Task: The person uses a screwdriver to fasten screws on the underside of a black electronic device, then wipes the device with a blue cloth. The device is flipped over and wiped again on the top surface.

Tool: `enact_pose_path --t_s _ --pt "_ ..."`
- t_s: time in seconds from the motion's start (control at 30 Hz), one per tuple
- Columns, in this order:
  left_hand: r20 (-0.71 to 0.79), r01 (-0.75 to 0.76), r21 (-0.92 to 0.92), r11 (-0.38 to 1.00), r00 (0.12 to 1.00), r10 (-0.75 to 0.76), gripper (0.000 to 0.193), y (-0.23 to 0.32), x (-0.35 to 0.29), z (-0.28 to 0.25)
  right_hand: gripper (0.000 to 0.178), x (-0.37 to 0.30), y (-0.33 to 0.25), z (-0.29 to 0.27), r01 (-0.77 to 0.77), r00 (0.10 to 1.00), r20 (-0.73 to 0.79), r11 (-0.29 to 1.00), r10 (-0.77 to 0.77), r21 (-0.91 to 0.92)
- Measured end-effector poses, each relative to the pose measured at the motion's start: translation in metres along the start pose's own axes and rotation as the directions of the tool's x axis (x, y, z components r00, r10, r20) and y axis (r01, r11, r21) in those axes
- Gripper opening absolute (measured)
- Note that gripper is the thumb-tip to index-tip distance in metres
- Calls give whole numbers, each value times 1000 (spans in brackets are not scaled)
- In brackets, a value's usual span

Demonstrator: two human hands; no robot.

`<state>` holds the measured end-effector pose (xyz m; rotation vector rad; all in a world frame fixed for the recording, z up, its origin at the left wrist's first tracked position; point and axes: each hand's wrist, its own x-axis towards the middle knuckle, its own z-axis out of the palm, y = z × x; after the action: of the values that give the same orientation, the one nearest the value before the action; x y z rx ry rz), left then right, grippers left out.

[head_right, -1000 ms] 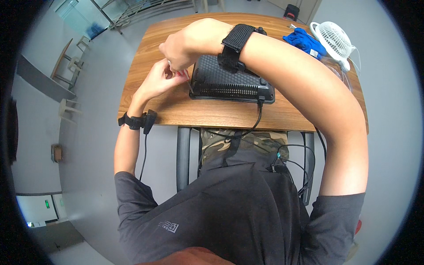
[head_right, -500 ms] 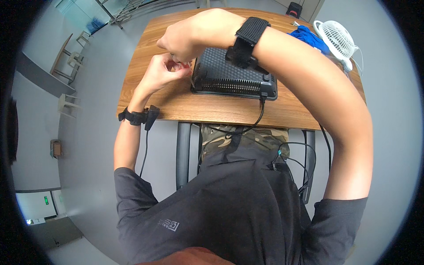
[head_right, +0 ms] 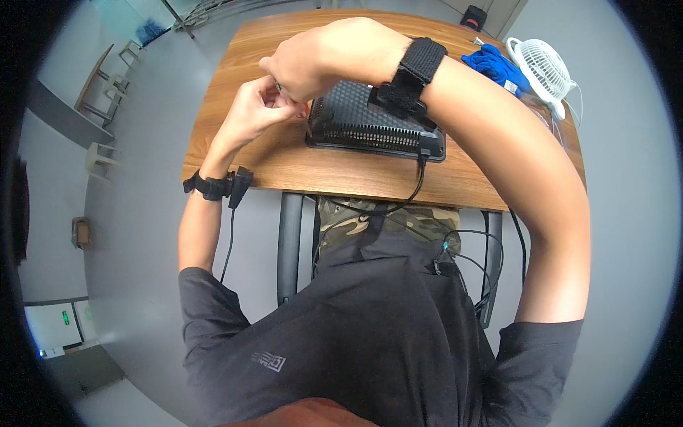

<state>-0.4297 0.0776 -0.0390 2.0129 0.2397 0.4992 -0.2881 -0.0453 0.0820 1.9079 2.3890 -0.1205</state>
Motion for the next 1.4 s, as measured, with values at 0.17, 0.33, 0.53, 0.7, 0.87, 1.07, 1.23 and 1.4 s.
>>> enact_pose_path --t_s 0.17,0.33,0.53,0.7,0.87,1.07,1.23,1.4 --pt "-12 13 11 1000 1000 -13 30 0 2 8 42 10 -10 -2 -139 989 38 989 140 -46" --pt "7 3 118 993 1000 -3 21 9 6 7 41 14 -9 -1 -192 981 -16 972 191 -135" --pt "26 5 2 1000 1000 -5 23 1 9 9 33 1 9 5 79 995 -60 996 -80 -29" --pt "7 -26 -103 994 1000 27 25 -5 8 12 40 9 5 8 9 996 -90 990 -22 -141" --pt "50 20 -10 1000 999 -19 22 -2 8 6 39 14 3 15 -104 992 -83 990 97 -92" --pt "79 49 -124 991 996 -40 23 -11 5 5 33 -4 14 4 118 992 -49 993 -117 28" --pt "83 31 -165 986 996 -18 26 -5 11 7 39 6 8 9 -58 998 -9 998 58 12" --pt "86 33 -5 999 996 -33 22 3 9 8 35 17 -2 11 -179 983 26 981 181 -70"
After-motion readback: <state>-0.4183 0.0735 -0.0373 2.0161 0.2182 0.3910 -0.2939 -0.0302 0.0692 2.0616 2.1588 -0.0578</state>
